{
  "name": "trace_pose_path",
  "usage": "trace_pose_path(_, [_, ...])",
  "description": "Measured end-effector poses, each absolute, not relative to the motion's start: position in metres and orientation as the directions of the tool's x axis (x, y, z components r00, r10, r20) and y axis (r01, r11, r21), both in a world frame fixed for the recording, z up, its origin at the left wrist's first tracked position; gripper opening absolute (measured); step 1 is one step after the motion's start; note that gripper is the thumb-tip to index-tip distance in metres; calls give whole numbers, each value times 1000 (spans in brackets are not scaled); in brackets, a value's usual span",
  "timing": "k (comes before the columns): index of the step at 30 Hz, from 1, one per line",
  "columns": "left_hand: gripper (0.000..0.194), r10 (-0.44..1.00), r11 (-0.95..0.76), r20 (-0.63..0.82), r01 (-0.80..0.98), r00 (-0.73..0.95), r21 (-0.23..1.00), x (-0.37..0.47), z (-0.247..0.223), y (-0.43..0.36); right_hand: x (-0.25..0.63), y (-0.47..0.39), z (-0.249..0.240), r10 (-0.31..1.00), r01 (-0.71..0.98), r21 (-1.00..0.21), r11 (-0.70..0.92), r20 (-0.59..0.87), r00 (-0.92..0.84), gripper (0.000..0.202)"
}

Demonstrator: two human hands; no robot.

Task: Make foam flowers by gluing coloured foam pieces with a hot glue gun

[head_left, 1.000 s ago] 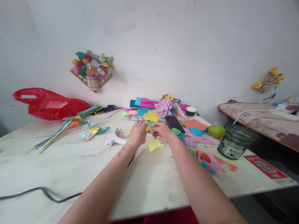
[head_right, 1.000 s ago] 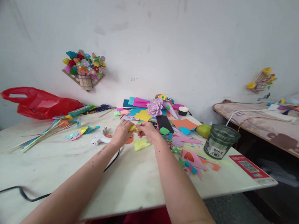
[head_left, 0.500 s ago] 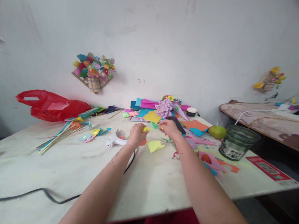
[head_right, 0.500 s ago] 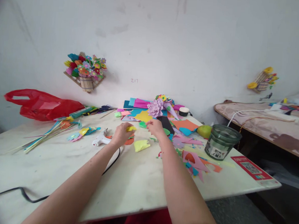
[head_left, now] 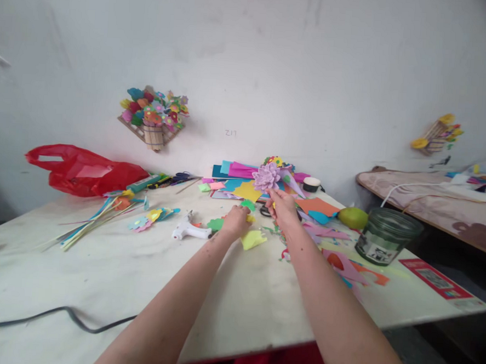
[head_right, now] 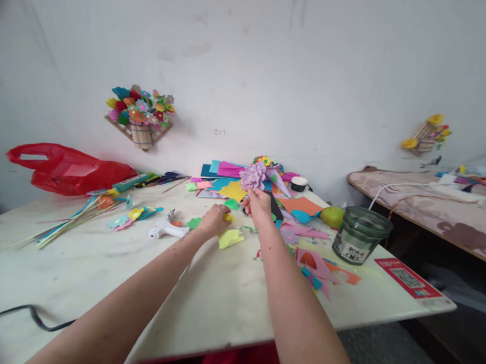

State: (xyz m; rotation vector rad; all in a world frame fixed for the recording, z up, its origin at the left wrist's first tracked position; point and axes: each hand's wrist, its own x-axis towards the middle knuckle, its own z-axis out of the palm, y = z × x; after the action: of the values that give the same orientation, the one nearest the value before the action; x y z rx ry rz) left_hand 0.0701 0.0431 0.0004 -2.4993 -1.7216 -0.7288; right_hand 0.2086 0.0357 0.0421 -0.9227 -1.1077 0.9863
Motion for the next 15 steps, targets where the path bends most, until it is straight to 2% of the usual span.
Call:
trace_pose_path(3, [33, 883, -408, 350, 879, 313, 245, 74, -2, 47, 210, 34, 48, 919, -68, -928, 366, 350, 182, 29])
trace_pose_path(6, [38, 880, -432, 324, 869, 347, 243, 74, 0, 46, 221, 30, 57, 917, 62, -925, 374, 379, 127, 27])
trace_pose_path(8, [41, 879, -437, 323, 862, 350, 255, 72, 4, 44, 235, 24, 62, 926, 235, -909, 344, 369, 73, 12])
trace_pose_path(9, [41, 881, -435, 325, 859, 345, 269, 71, 7, 42, 244, 21, 64, 937, 327, -893, 309, 345, 57, 4])
trace_pose_path(12, [40, 880, -433, 353, 844, 318, 318, 63, 14, 41, 273, 7, 72, 957, 449, -853, 265, 290, -13, 13])
trace_pose_path(15, [38, 875, -421, 404, 830, 265, 367, 51, 19, 43, 302, -12, 80, 987, 562, -814, 148, 84, -138, 9])
